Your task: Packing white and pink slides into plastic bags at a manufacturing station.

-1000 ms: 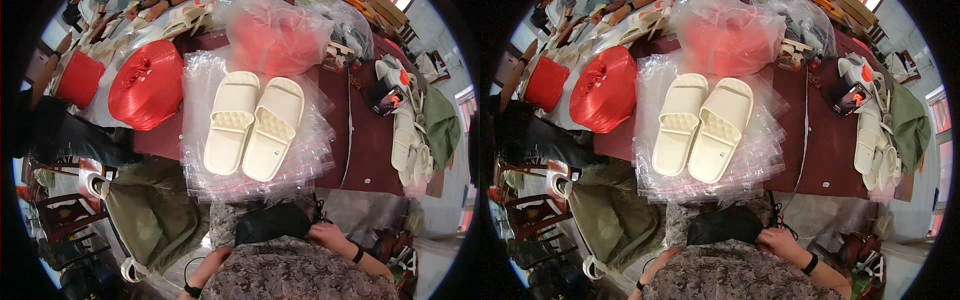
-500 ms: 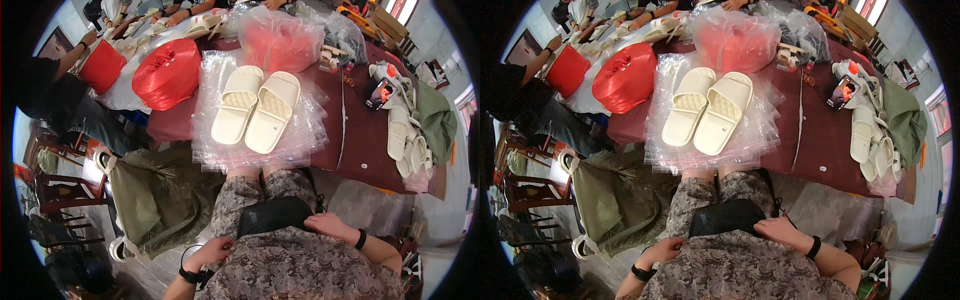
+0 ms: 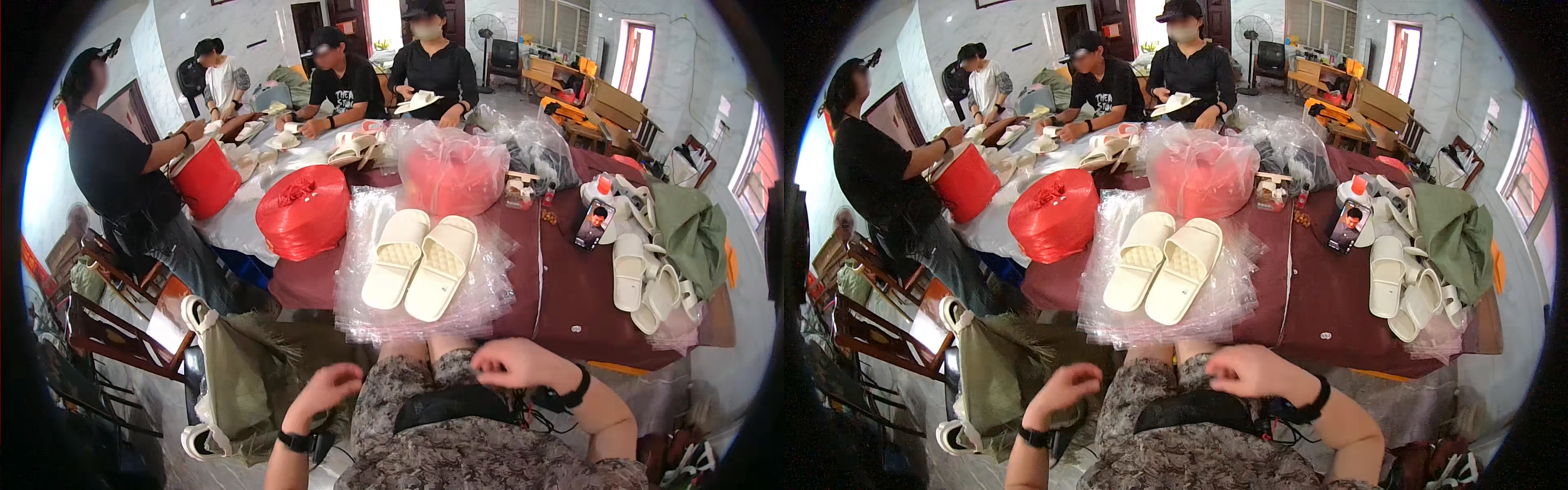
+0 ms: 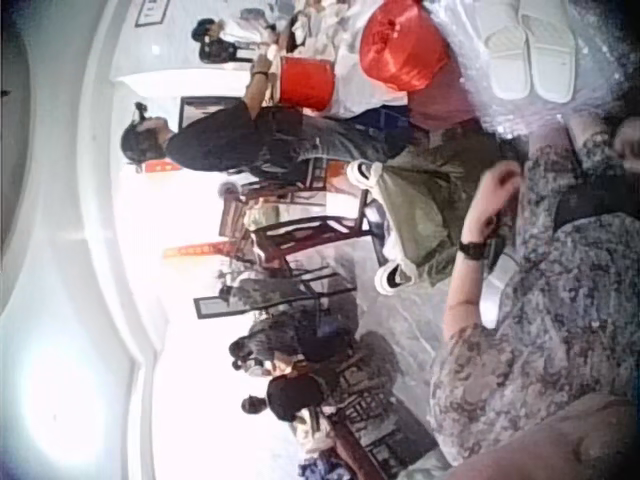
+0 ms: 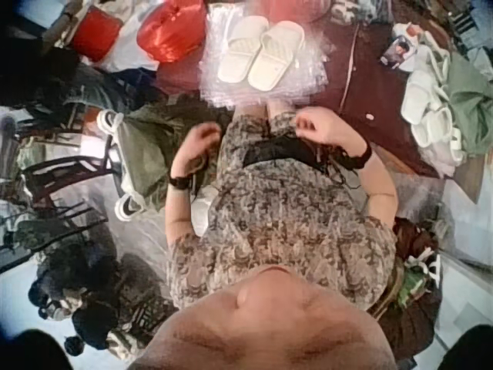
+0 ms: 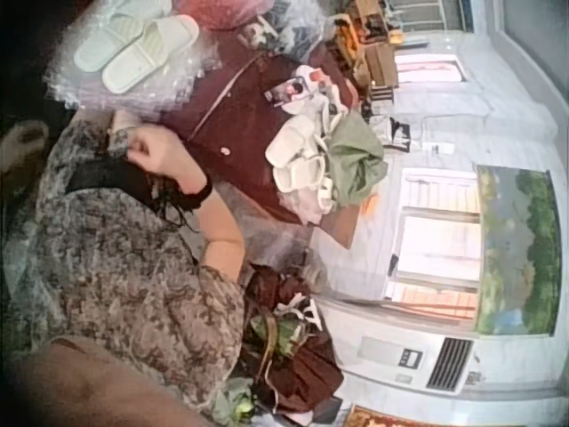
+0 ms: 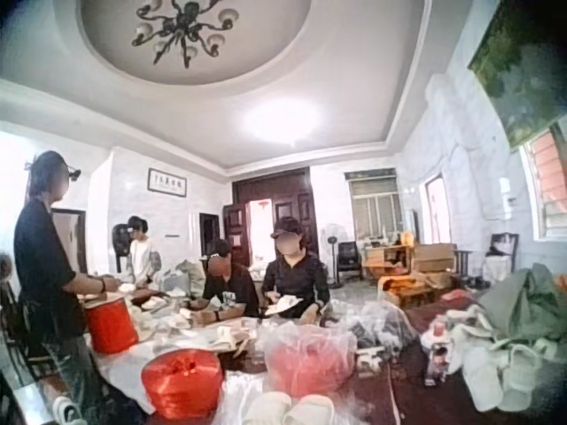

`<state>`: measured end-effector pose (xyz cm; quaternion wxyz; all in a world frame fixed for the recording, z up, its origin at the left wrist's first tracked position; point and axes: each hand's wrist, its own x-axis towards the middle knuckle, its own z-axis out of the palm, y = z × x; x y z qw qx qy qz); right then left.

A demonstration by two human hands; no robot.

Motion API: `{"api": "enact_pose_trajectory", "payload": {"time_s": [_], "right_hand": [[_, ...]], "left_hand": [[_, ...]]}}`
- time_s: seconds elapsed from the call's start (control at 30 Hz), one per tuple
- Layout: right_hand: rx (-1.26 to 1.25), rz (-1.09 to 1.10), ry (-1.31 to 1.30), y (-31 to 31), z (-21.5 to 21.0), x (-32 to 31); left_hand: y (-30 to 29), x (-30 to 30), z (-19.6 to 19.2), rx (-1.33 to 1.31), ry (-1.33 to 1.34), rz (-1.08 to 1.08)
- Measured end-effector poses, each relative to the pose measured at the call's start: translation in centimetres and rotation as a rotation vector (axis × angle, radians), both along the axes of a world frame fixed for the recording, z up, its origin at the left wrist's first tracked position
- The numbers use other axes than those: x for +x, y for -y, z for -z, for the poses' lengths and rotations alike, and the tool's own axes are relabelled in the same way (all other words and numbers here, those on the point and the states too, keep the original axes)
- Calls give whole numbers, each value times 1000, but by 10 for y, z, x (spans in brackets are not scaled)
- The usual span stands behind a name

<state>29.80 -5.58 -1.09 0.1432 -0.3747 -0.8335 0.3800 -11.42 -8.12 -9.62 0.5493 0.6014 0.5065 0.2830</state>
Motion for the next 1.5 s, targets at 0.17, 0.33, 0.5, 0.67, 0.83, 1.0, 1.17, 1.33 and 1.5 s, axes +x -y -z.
{"api": "enact_pose_trajectory", "payload": {"time_s": [0.17,0.33,0.5,0.67,0.83,1.0,1.17,1.33,1.5], "right_hand": [[306,308,-98,-87,0,-67],[475,603,314,-181,53,-128],[486,729,380,-207,76,-139],[588,761,307,-210,81,-130],[621,746,204,-191,79,-100],[657,670,285,-171,75,-85],[705,630,296,-174,85,-75],[640,674,266,-170,70,-72],[657,720,322,-147,72,-63]], "left_hand": [[-84,63,-48,718,-501,-191],[-135,93,-7,894,-647,-106],[-127,106,18,882,-723,-65],[-118,100,22,985,-691,-26],[-104,91,8,671,-376,-141],[-106,78,21,834,-597,51],[-123,95,-15,738,-732,149],[-145,82,-14,940,-821,155],[-156,92,12,953,-672,122]]}}
